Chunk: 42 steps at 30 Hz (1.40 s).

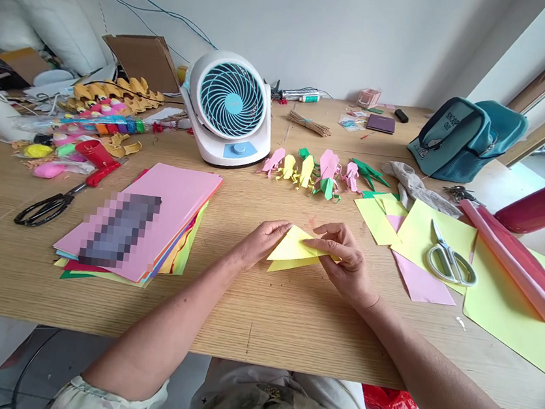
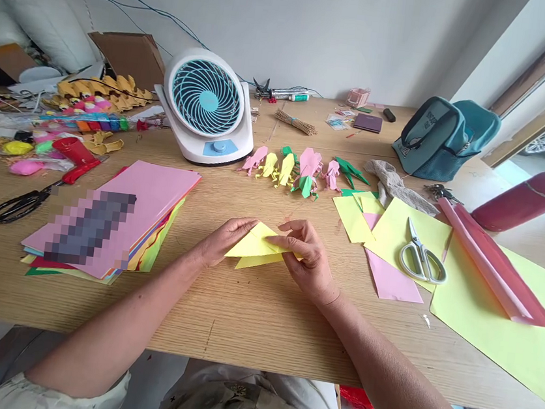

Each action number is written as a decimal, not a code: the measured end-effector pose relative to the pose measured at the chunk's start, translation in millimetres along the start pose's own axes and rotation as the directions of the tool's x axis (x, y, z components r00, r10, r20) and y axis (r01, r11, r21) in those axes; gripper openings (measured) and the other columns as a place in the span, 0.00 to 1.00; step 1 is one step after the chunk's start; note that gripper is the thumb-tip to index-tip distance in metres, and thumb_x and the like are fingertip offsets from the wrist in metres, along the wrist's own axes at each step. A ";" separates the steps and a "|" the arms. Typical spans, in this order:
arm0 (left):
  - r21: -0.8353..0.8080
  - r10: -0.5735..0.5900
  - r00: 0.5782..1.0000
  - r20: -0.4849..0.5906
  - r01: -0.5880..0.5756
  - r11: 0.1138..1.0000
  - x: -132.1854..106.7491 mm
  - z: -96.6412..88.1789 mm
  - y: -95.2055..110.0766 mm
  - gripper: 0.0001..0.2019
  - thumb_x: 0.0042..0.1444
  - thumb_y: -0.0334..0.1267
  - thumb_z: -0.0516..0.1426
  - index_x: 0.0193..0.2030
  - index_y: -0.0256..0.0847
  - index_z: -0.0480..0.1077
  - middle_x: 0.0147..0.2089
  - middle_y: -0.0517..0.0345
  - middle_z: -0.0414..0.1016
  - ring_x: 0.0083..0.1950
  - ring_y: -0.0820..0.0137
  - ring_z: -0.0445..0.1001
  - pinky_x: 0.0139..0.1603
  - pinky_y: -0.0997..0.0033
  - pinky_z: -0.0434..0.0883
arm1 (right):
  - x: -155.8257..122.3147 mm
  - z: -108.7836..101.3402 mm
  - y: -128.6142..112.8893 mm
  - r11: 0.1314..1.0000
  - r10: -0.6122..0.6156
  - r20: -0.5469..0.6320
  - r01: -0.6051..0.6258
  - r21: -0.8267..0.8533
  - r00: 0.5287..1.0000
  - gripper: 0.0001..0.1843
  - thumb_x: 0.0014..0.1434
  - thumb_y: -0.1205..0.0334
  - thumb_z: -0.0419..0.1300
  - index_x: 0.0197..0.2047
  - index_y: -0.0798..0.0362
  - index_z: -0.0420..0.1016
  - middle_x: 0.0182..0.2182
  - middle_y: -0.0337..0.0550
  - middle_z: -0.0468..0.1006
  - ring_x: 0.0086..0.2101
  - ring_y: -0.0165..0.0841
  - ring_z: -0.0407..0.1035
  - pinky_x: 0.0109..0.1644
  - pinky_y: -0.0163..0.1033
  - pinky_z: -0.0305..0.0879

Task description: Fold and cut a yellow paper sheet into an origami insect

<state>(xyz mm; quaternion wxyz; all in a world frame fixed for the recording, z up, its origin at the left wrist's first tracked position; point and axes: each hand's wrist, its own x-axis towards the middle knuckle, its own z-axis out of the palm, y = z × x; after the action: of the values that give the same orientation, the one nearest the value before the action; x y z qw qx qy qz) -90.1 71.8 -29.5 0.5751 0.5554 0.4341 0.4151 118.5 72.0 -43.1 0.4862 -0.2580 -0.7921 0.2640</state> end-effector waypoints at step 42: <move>0.445 0.189 0.974 0.125 -0.225 0.867 -12.1 10.4 10.3 0.29 0.56 0.35 0.61 0.65 0.42 0.62 0.40 0.55 0.81 0.36 0.69 0.78 0.37 0.75 0.70 | 13.5 -6.0 -12.9 0.769 0.496 0.281 -0.566 0.297 0.822 0.19 0.59 0.43 0.62 0.41 0.51 0.74 0.35 0.43 0.77 0.35 0.34 0.70 0.37 0.38 0.68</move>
<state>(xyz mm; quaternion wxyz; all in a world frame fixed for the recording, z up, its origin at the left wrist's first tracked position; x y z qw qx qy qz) -83.5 57.6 -18.7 0.3972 0.7337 0.4347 0.3389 116.7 72.6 -23.6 0.3544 -0.3507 -0.6643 0.5569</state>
